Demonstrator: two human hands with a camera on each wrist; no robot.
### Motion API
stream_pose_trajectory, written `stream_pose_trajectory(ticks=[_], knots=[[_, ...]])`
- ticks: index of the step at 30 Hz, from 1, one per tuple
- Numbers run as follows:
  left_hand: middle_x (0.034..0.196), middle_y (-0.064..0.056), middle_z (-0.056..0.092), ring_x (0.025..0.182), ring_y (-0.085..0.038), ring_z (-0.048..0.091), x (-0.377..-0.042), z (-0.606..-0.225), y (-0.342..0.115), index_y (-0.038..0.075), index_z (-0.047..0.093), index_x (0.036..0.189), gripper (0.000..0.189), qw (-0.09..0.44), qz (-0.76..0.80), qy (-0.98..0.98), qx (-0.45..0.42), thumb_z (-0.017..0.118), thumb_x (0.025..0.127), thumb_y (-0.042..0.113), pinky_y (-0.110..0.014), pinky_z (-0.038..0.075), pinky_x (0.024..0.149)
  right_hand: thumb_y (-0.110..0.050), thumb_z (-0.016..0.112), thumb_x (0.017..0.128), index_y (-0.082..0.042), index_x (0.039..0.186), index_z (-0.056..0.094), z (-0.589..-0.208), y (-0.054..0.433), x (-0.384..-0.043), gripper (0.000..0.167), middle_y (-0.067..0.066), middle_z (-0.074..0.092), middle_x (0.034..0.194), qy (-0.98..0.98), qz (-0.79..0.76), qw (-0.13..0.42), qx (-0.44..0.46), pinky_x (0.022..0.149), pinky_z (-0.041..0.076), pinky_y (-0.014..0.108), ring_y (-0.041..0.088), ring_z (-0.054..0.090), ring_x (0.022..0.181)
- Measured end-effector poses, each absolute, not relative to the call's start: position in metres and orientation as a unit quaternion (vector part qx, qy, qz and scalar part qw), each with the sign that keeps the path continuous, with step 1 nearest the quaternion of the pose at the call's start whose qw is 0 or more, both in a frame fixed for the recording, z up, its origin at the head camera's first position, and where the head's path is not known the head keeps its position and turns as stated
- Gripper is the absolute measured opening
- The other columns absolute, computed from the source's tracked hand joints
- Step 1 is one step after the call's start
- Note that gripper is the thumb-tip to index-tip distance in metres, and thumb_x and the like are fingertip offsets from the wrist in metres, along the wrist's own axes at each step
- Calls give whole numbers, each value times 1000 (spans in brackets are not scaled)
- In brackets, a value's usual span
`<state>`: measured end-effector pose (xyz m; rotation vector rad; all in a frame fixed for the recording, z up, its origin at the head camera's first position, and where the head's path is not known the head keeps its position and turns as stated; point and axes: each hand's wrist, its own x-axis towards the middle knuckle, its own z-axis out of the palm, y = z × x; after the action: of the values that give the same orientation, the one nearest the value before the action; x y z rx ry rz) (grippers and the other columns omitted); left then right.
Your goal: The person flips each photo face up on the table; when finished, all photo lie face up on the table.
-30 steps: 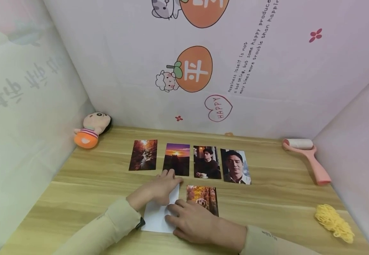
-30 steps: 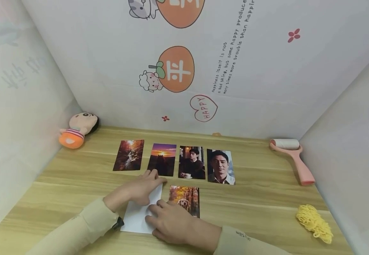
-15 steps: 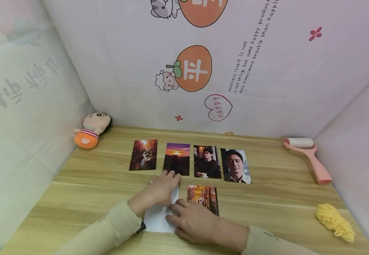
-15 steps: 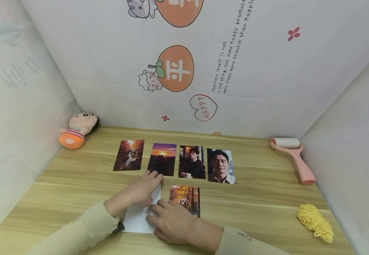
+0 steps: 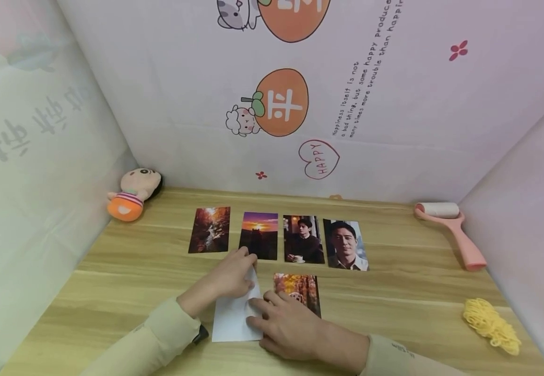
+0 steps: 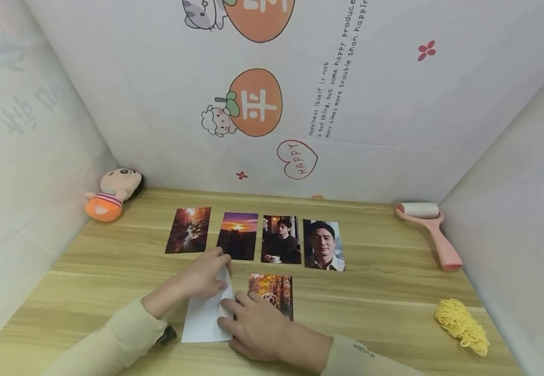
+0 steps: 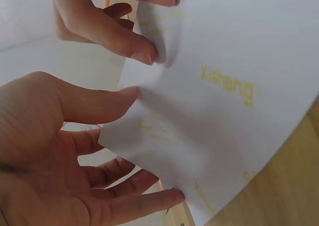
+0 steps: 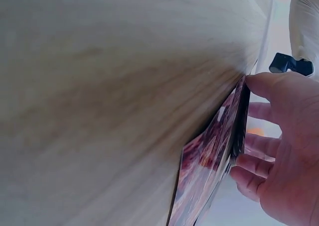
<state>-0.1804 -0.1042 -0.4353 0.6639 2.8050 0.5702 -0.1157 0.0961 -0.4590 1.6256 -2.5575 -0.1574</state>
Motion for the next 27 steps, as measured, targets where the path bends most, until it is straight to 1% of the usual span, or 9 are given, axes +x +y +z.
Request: stream_pose_trajectory(ticks=[3, 7, 10, 13, 19, 22, 27], knots=[[102, -8, 62, 92, -22, 55, -182, -435, -107, 7, 68, 106, 19, 108, 203, 945, 233, 77, 91, 14, -42, 50, 83, -56, 59, 100, -28, 132, 63, -460, 96, -115, 42, 1, 59, 145, -843, -49, 48, 533, 105, 55, 37, 19, 58, 125], [102, -8, 62, 84, -19, 52, -186, -434, -109, 6, 68, 106, 14, 123, 218, 936, 247, 72, 96, 15, -36, 46, 74, -59, 59, 99, -26, 128, 63, -459, 96, -115, 44, 1, 58, 143, -844, -49, 52, 532, 105, 56, 37, 21, 58, 128], [100, -7, 62, 80, -17, 50, -189, -434, -110, 9, 68, 103, 10, 134, 228, 932, 250, 67, 100, 18, -33, 42, 69, -60, 59, 99, -25, 127, 63, -458, 96, -115, 45, 1, 58, 142, -843, -50, 55, 532, 106, 55, 37, 22, 58, 129], [96, -6, 61, 77, -17, 49, -190, -434, -110, 11, 67, 99, 9, 138, 237, 929, 248, 66, 101, 20, -31, 40, 66, -60, 59, 99, -24, 127, 63, -458, 95, -115, 45, 2, 58, 142, -844, -46, 52, 532, 107, 55, 37, 22, 57, 131], [98, -6, 60, 77, -17, 51, -191, -434, -111, 11, 67, 100, 9, 135, 261, 924, 246, 66, 101, 20, -30, 42, 65, -57, 58, 100, -23, 125, 63, -459, 95, -114, 42, 2, 57, 142, -845, -19, 54, 532, 108, 54, 42, 26, 56, 133], [99, -7, 60, 79, -18, 52, -192, -433, -113, 10, 66, 100, 9, 137, 287, 916, 245, 66, 101, 19, -31, 43, 68, -58, 59, 99, -22, 120, 63, -459, 95, -113, 42, 2, 59, 139, -844, -10, 77, 531, 107, 55, 42, 27, 56, 131], [100, -7, 61, 83, -18, 52, -197, -429, -118, 10, 65, 99, 10, 151, 330, 897, 252, 64, 103, 19, -29, 43, 70, -61, 65, 94, -21, 111, 64, -456, 94, -114, 43, -1, 63, 130, -838, 2, 128, 530, 105, 56, 38, 24, 60, 125]])
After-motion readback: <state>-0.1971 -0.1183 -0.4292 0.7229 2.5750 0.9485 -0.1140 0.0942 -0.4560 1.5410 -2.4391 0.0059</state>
